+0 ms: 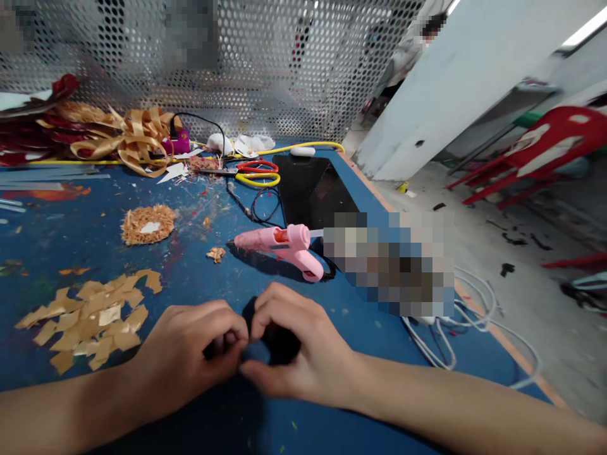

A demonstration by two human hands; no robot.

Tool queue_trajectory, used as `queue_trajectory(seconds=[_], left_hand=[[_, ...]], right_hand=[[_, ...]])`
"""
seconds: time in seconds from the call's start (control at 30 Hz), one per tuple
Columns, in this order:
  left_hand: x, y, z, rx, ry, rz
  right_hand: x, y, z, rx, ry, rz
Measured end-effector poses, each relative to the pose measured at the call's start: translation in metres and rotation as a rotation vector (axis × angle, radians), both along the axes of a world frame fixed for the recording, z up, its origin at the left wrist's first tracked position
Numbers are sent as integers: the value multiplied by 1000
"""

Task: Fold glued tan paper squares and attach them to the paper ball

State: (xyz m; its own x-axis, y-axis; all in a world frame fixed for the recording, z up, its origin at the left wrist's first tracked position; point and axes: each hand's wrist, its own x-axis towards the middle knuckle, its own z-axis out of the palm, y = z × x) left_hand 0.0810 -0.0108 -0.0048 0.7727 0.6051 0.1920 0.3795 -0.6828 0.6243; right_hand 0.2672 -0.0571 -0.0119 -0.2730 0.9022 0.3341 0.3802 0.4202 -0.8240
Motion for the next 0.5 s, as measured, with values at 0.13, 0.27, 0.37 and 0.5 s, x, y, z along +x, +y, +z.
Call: queue_trajectory(seconds=[0.13,0.27,0.37,0.5], left_hand=[[1,0,2,-25,9,4],[0,0,6,-106,-22,65],[-1,0,8,-101,-31,61],[-1,0,9,-99,-35,71]], right_hand=[[-1,-1,4,-64,79,18],[-1,-1,3,-98,33,-34],[0,0,2,-92,-21,-20],[0,0,3,-66,-29,17]])
